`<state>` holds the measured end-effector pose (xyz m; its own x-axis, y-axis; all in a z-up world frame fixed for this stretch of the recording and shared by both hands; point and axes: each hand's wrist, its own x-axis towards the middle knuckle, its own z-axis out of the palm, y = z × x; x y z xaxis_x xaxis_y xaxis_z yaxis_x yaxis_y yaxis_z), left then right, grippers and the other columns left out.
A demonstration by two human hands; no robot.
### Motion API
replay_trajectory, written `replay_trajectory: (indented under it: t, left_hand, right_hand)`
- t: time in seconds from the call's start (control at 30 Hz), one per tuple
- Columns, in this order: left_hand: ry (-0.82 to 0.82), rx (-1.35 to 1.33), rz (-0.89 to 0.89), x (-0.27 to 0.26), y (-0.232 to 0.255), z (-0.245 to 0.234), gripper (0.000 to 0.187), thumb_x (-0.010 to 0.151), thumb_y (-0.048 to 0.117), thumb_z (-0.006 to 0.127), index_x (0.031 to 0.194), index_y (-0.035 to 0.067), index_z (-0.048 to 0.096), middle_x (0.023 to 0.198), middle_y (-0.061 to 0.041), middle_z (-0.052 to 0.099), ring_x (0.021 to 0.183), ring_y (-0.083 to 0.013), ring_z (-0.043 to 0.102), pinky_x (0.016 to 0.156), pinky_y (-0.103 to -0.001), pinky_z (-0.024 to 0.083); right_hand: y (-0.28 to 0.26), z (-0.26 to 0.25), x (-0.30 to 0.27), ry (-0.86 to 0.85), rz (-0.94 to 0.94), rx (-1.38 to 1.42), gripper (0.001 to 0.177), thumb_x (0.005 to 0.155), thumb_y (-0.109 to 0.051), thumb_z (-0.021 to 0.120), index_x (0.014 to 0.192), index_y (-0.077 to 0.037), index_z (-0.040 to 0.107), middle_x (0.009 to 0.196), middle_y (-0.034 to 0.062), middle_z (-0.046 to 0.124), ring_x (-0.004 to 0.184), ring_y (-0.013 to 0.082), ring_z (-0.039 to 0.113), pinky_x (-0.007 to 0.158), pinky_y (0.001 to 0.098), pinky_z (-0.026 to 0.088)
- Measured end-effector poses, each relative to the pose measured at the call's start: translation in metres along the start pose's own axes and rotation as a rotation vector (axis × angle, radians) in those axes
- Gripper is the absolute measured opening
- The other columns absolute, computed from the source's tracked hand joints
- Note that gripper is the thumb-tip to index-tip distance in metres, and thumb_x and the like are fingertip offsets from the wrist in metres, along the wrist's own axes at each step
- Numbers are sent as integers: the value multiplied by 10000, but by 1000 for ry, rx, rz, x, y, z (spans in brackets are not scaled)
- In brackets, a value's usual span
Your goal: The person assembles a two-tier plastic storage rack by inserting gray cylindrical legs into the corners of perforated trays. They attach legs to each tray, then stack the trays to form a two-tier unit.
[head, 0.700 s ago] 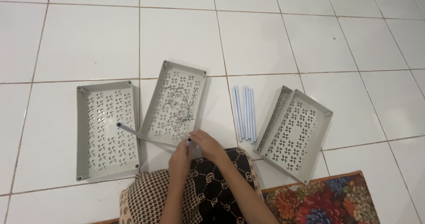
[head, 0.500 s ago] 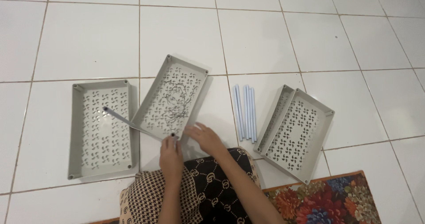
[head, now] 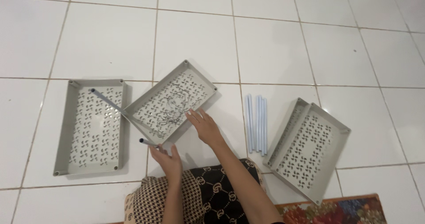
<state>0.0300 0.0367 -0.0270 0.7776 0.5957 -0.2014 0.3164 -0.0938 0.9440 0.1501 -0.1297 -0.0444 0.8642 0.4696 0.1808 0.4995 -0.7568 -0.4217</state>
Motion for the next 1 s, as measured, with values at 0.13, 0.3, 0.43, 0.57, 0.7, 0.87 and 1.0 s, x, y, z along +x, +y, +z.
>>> replay_trajectory:
  t: [0.13,0.3,0.43,0.57,0.7,0.87,1.0]
  left_hand:
    - [-22,-96,-27,5,-9,1,1051,1048,84,623,1773,-1,-134,1818,-316,-37,1700,-467,238,1349,-530,332]
    - [65,7,-55,12,-30,3,1275,1070,155,699,1690,14,-407,1792,-358,-311,1733,-501,114,1408,-543,186]
    - [96,56,-119,15,-39,6,1330,1032,198,766,1686,55,-383,1788,-330,-366,1737,-505,47,1399,-536,213]
    - [81,74,-100,5,-38,3,1363,1017,218,789,1691,36,-382,1784,-329,-353,1732,-511,58,1405,-551,191]
    - [19,77,-98,-2,-16,4,1349,1018,220,796,1697,30,-354,1793,-326,-330,1741,-498,59,1400,-547,203]
    - [-56,188,-135,-15,14,5,1337,998,223,789,1735,78,-316,1827,-210,-347,1733,-454,32,1364,-566,268]
    - [-277,254,-225,-20,6,20,1074,984,253,721,1786,161,12,1851,-90,-284,1729,-394,36,1288,-544,412]
  right_hand:
    - [-5,17,-3,-10,50,-75,787,888,109,596,1626,-164,578,1698,99,552,1577,473,431,1237,602,421]
    - [-39,35,-52,99,61,-157,619,1021,1,577,1629,-114,589,1679,145,558,1545,478,474,1247,607,417]
    - [-50,25,-80,29,83,-61,625,992,12,547,1605,-86,618,1587,156,635,1482,448,544,1224,562,417]
    - [-15,-12,-86,186,141,-189,444,1006,-38,606,1409,-152,754,1411,134,753,1360,392,637,1247,576,379]
    - [6,-37,-86,235,203,-287,269,936,-47,673,1129,-154,826,1087,75,791,1125,320,709,1273,609,369]
    - [-4,-31,-93,265,173,-453,178,919,-69,701,1052,-131,802,969,96,707,940,314,649,1075,512,488]
    - [-16,-12,-90,265,167,-411,112,909,-80,723,1000,-94,786,945,113,701,917,321,670,877,482,497]
